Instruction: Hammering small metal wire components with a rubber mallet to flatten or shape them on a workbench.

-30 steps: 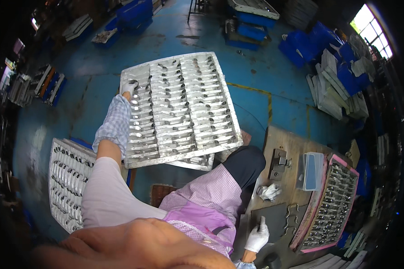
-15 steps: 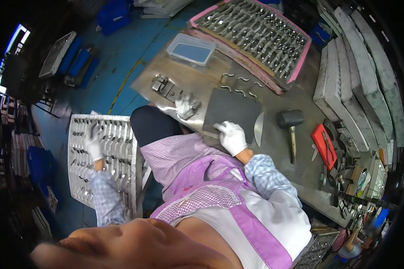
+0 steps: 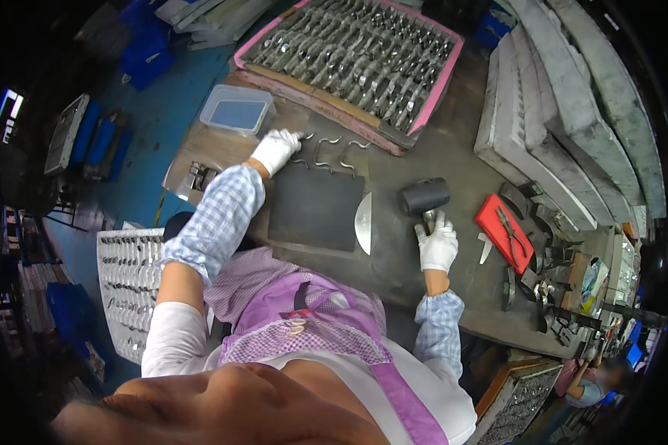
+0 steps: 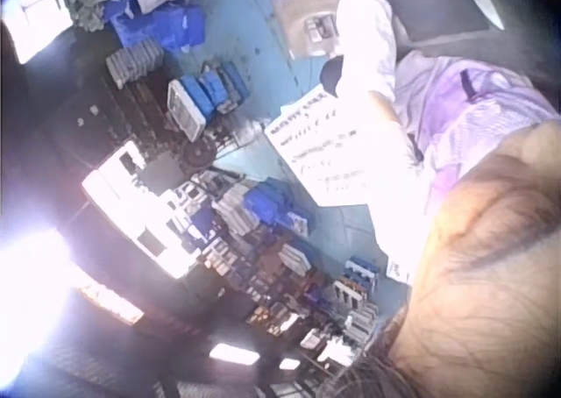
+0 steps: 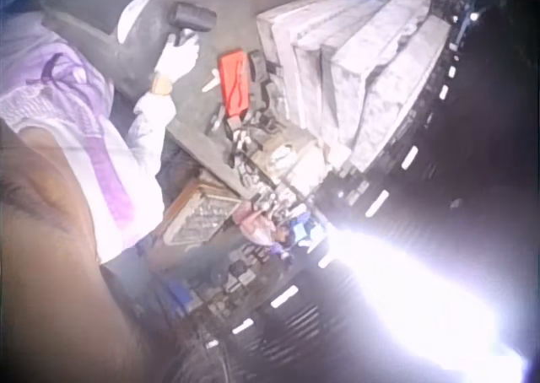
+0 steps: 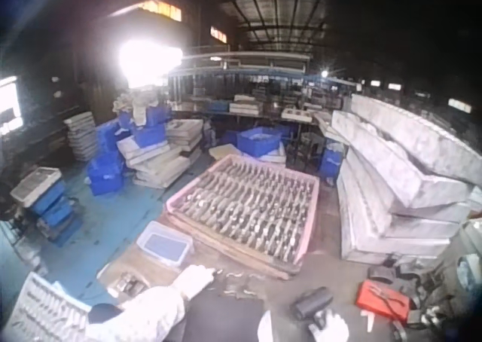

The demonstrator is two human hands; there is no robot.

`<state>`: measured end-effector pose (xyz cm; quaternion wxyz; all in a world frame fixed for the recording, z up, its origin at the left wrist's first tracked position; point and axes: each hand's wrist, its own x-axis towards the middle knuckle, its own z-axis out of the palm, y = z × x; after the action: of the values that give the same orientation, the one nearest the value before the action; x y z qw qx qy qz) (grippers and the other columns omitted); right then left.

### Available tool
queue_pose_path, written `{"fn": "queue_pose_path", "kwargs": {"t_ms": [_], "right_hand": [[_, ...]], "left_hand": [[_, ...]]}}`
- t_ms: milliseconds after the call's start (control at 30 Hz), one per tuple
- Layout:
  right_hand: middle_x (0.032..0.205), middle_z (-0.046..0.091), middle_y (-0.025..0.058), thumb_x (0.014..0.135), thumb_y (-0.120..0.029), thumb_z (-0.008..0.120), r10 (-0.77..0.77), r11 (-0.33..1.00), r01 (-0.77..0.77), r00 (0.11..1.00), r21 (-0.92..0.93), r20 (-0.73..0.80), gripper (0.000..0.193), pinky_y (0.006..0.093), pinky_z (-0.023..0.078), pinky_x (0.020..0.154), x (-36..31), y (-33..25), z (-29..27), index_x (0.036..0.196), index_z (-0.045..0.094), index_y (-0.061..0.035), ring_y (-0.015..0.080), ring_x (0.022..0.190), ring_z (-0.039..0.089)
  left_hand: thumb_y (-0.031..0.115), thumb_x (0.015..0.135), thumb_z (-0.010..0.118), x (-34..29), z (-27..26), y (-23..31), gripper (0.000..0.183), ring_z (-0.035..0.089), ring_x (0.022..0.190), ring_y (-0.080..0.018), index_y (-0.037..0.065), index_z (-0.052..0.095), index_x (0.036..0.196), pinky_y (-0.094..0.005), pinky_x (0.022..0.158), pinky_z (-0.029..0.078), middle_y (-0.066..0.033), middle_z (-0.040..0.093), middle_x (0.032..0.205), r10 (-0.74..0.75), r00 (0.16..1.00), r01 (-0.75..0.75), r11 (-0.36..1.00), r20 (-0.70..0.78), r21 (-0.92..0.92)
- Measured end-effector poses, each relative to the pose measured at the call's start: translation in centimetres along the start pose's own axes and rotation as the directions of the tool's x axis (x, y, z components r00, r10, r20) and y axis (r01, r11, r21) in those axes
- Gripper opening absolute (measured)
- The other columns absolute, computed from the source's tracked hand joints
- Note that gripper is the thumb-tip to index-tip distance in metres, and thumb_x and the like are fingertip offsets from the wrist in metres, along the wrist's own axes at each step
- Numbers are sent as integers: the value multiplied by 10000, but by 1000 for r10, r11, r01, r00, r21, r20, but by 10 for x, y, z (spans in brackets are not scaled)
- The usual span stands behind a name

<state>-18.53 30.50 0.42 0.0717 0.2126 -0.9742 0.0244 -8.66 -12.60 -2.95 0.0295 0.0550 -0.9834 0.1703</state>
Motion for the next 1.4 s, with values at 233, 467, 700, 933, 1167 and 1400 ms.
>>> {"fn": "queue_pose_path", "kwargs": {"t_ms": [233, 467, 700, 933, 1167, 1400], "right_hand": [[738, 650, 72, 879, -334, 693, -25, 565, -395, 869, 724, 494, 344, 326, 509, 560, 31, 34, 57, 1039, 605, -43, 187, 589, 622], [567, 345, -89, 944, -272, 633, -310, -178, -852, 523, 491, 794, 188, 226, 224, 368, 40, -10, 16, 911, 605, -90, 26, 412, 301], [620, 509, -49, 960, -249, 629, -591, 20, -604, 635, 796, 497, 167, 229, 286, 371, 24, -63, -105, 979, 610, -84, 40, 409, 387], [868, 701, 202, 814, -268, 718, -655, 736, 516, 707, 438, 269, 273, 442, 566, 763, 14, -89, -80, 920, 695, -17, 405, 803, 679], [796, 680, 117, 744, -343, 756, -164, 974, 184, 976, 133, -145, 326, 431, 510, 638, 8, 24, -68, 975, 720, -116, 273, 707, 660], [880, 642, 96, 714, -451, 777, -204, 964, 190, 977, 186, 59, 762, 400, 480, 750, -10, -113, 37, 1312, 490, -75, 272, 823, 644]], "left_hand": [[196, 912, 550, -48, -12, -15, 228, 610, 756, -213, 74, 622, 1090, -349, 649, 487, -89, 600, 809, 66, 972, -89, 991, -224, -97], [295, 883, 718, -106, -120, 14, 300, 613, 594, -199, 23, 597, 916, -325, 579, 484, -123, 605, 704, -320, 804, 546, 63, 501, -835], [263, 906, 663, -99, -93, 118, 234, 654, 665, -275, 46, 714, 838, -386, 623, 503, -146, 678, 735, -462, 818, 444, 129, 343, -886], [347, 936, 578, -105, -67, 118, 368, 646, 790, -404, 59, 672, 727, -490, 724, 508, -175, 676, 776, -487, 855, 395, 390, 178, -832], [321, 913, 692, -101, -93, 143, 339, 634, 560, -174, 21, 711, 755, -324, 577, 491, -79, 693, 667, -348, 745, 451, -367, 569, -814], [523, 964, 551, -87, -115, 184, 522, 348, 350, -82, 22, 652, 1066, -241, 335, 308, 54, 279, 458, 86, 707, 324, -922, 702, -213]]}}
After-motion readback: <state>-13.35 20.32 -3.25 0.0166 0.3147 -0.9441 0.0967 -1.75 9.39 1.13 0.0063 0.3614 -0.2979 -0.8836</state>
